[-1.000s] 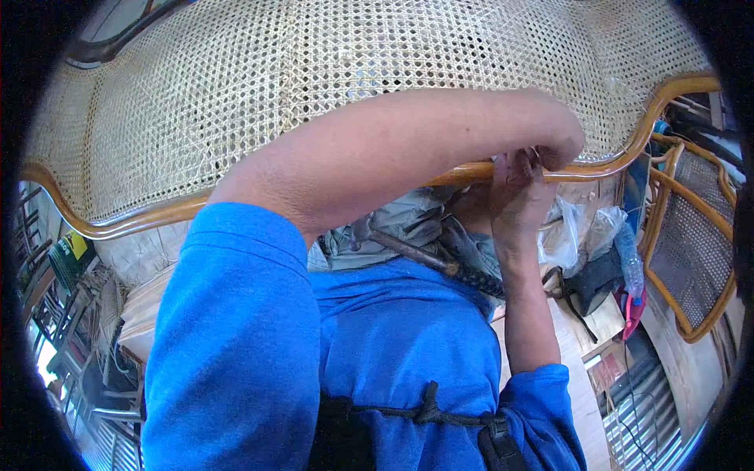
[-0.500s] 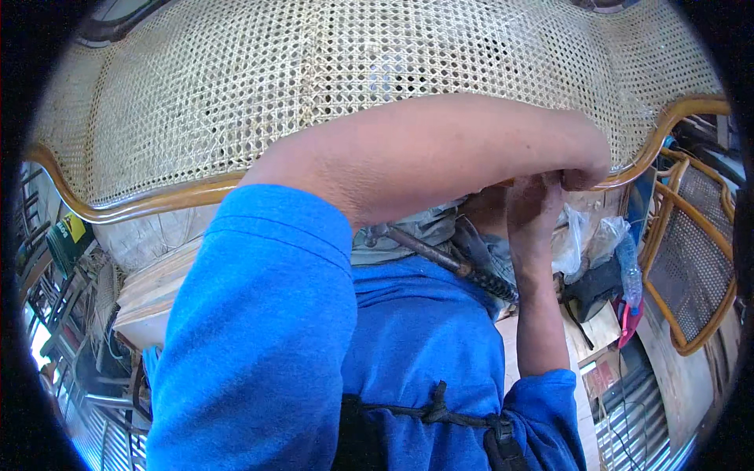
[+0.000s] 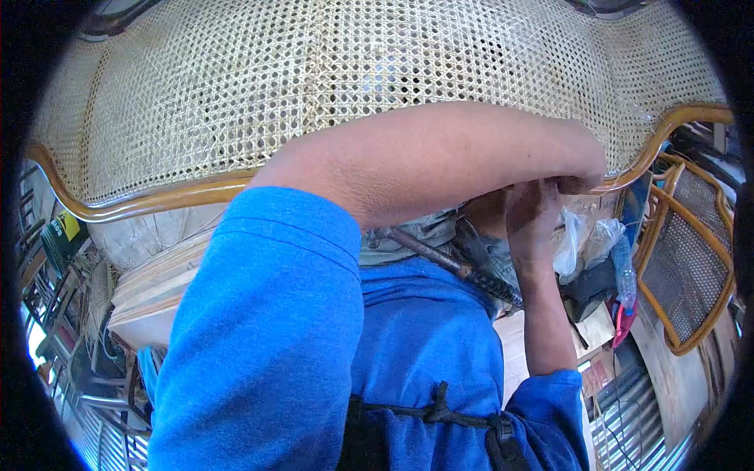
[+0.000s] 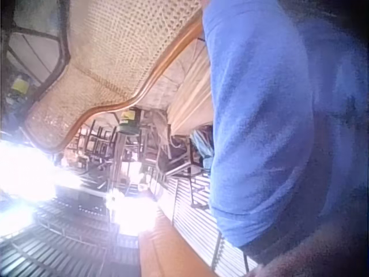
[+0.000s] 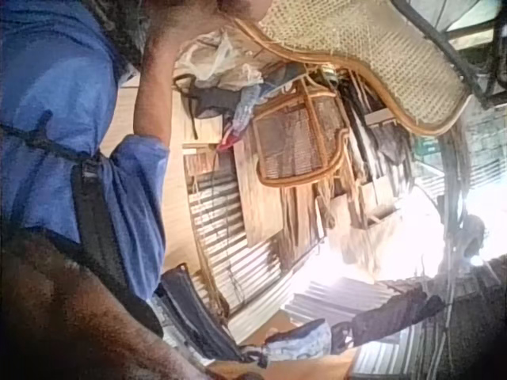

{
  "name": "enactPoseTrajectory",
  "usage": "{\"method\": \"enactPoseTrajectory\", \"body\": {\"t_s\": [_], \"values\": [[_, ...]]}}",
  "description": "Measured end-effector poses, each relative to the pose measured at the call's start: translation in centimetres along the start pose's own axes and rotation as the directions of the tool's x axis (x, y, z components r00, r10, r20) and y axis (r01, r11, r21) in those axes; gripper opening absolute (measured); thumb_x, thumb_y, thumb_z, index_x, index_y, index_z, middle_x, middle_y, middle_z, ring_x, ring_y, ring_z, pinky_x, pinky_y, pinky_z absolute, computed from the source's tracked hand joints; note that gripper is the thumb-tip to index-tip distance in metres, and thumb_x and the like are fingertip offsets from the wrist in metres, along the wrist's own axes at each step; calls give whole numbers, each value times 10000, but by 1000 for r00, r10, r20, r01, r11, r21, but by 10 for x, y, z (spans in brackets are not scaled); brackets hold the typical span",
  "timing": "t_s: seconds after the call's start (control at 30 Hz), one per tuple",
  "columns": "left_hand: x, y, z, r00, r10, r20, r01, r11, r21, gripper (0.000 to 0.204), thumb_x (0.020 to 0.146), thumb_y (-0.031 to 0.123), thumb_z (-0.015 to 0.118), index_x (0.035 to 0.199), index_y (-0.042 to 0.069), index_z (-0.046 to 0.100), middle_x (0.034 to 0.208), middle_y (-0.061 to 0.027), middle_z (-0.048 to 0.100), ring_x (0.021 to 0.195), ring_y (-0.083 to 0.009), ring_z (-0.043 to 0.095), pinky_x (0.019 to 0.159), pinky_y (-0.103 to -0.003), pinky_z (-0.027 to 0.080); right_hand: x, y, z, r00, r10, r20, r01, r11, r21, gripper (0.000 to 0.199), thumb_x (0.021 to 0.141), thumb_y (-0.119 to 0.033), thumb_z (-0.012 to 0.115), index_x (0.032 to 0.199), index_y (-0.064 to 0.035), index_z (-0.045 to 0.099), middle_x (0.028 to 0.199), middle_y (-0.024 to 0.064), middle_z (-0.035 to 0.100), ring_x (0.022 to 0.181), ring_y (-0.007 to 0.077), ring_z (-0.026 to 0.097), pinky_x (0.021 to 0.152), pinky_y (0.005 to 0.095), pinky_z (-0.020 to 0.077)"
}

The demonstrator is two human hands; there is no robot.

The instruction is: The person repairs a rattan chair by inserting small wooden pegs into the frame and tapping them in with a hammer. They also use a utility knife to trim excess material and a pair of pliers to adjust components along the chair's edge.

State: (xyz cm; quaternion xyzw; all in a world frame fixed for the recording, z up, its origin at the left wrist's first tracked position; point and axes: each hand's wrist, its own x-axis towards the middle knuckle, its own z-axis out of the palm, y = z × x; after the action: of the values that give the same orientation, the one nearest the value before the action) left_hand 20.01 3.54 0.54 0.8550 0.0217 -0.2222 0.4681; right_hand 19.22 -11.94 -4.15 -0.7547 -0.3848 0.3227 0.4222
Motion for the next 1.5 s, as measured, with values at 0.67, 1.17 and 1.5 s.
{"method": "enactPoseTrajectory", "body": {"t_s": [0.67,1.17,1.5], "values": [[36,-35,-8,995,75,62,-85,979,186,239,710,141,594,901,30,684,833,-112,643,707,-243,567,644,-393,451,37,-20,-19,914,-260,312,375,837,-398,83,896,-48,512,889,-14,587,832,105,580,827,253,561,778,342,463],[43,-60,1,990,122,-69,-112,985,132,308,681,263,682,788,-25,652,674,-134,632,573,-225,544,561,-407,451,5,-66,-15,984,-34,175,91,941,-325,240,796,-130,611,1005,-15,582,914,190,604,899,387,580,781,422,471],[13,-45,-17,994,31,105,-35,998,43,196,714,247,686,702,72,600,551,11,472,452,-125,393,403,-322,331,-81,-67,-34,797,152,584,20,961,-276,277,875,-240,566,1024,-6,560,921,217,590,865,390,577,757,453,463]]}}
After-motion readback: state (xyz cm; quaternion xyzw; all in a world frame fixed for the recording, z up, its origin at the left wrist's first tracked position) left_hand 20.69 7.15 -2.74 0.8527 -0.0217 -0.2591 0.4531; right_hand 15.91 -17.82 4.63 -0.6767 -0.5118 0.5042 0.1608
